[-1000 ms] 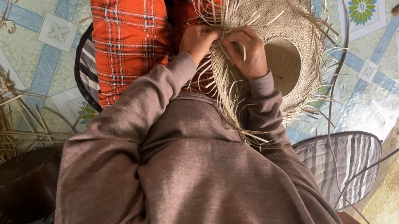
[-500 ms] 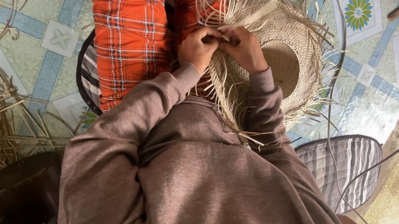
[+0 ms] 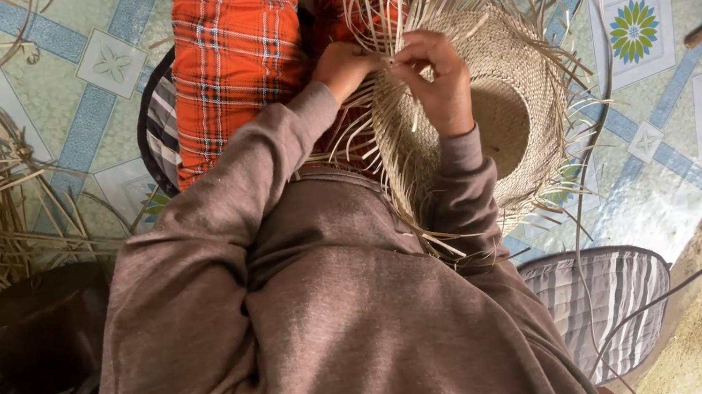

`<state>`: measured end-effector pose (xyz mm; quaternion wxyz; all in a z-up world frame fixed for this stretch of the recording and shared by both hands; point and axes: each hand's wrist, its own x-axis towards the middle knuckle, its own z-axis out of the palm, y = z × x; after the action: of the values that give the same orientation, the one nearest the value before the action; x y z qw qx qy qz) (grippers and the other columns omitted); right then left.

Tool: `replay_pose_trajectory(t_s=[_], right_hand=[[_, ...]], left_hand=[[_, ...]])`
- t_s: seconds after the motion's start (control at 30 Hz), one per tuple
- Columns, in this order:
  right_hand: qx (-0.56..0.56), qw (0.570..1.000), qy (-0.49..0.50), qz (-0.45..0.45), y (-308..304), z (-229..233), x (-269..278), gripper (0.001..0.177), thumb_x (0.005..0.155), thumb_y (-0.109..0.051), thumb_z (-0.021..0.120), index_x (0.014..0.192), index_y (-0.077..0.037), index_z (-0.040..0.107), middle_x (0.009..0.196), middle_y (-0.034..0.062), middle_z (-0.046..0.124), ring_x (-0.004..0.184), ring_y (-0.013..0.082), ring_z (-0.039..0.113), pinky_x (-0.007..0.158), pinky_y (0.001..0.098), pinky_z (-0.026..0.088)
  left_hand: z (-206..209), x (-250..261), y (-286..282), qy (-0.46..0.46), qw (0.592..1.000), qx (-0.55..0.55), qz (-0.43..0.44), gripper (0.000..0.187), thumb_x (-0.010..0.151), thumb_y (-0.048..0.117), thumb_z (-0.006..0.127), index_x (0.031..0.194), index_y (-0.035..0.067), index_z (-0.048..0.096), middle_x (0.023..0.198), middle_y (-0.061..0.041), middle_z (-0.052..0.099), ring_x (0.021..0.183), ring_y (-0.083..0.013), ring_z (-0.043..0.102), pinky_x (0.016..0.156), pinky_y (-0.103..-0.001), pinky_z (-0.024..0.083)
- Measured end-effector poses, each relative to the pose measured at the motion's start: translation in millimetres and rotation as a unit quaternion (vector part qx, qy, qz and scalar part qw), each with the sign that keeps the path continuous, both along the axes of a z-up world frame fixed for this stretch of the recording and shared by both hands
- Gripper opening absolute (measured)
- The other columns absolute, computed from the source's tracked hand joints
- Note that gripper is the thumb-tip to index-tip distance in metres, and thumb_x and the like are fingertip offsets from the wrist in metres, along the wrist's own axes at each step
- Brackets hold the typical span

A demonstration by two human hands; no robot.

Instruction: The person is hand-weaving a straw hat, carefully integrating loose straw strands into the brim of the hat.

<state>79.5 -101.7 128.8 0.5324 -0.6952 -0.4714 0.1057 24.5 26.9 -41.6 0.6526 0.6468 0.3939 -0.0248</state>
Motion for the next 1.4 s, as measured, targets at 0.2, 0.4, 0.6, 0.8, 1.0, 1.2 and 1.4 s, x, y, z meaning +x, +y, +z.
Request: replay_pose_trajectory(t_s=[0.2,0.4,0.6,0.8,1.0,1.2,1.4], right_hand=[[-0.143,0.985,0.07,0.067,-14,-7,10,0.018,0.091,0.012,0.073,0.104,0.001,0.067,0.092,0.0115,0.075,0.071,0.0139,0.069,0.067,0.0204,0.059],[-0.19,0.969,0.159,0.004,-13,-7,6,0.005,0.099,0.0,0.07,0.102,0.001,0.074,0.075,0.0067,0.071,0.051,0.0076,0.058,0.045,0.0174,0.045],[-0.312,0.944,0.1,-0.03,3,-2,7,0.038,0.1,-0.028,0.076,0.073,-0.002,0.072,0.054,0.0103,0.066,0.045,0.0167,0.065,0.043,0.0274,0.051],[-0.284,0.938,0.197,-0.019,0,-23,15,0.018,0.1,-0.013,0.063,0.103,0.005,0.065,0.066,0.0164,0.069,0.046,0.0197,0.067,0.037,0.0269,0.055],[-0.295,0.95,-0.102,-0.015,-2,-25,21,0.005,0.097,-0.011,0.069,0.099,-0.008,0.072,0.071,0.012,0.072,0.064,0.0328,0.072,0.052,0.0448,0.059],[-0.334,0.929,-0.158,-0.009,8,-7,31,0.006,0.099,-0.018,0.07,0.099,-0.013,0.071,0.091,0.0119,0.064,0.085,0.0423,0.069,0.072,0.058,0.058],[-0.366,0.915,-0.147,-0.085,0,-63,59,0.013,0.085,-0.035,0.082,0.085,-0.026,0.073,0.081,-0.0013,0.064,0.082,0.029,0.071,0.072,0.0485,0.059]], left_hand=[[124,-10,48,0.035,0.985,-0.061,-0.157,0.069,0.066,0.074,0.066,0.094,0.013,0.076,0.087,-0.001,0.072,0.078,-0.0132,0.067,0.078,-0.026,0.054],[88,-2,47,0.055,0.967,0.08,-0.237,0.013,0.082,0.007,0.07,0.071,0.009,0.063,0.057,0.003,0.054,0.043,-0.0089,0.049,0.043,-0.02,0.044],[72,-2,41,0.005,0.957,0.14,-0.254,0.024,0.088,0.014,0.055,0.096,-0.005,0.067,0.092,-0.025,0.069,0.089,-0.041,0.071,0.075,-0.051,0.058],[114,-19,36,0.037,0.939,0.206,-0.273,0.022,0.095,0.011,0.051,0.098,0.0,0.069,0.084,-0.018,0.072,0.075,-0.033,0.073,0.067,-0.045,0.061],[139,-28,30,0.048,0.933,0.212,-0.286,0.028,0.095,0.006,0.052,0.117,-0.001,0.068,0.098,-0.02,0.074,0.093,-0.0396,0.073,0.082,-0.053,0.057],[136,-30,29,0.059,0.927,0.222,-0.296,0.026,0.097,0.011,0.051,0.116,0.016,0.068,0.1,-0.004,0.074,0.102,-0.0339,0.072,0.097,-0.05,0.045],[119,-31,26,0.036,0.945,0.193,-0.263,0.026,0.099,0.02,0.051,0.115,0.011,0.07,0.104,-0.014,0.076,0.106,-0.0379,0.071,0.094,-0.052,0.051]])
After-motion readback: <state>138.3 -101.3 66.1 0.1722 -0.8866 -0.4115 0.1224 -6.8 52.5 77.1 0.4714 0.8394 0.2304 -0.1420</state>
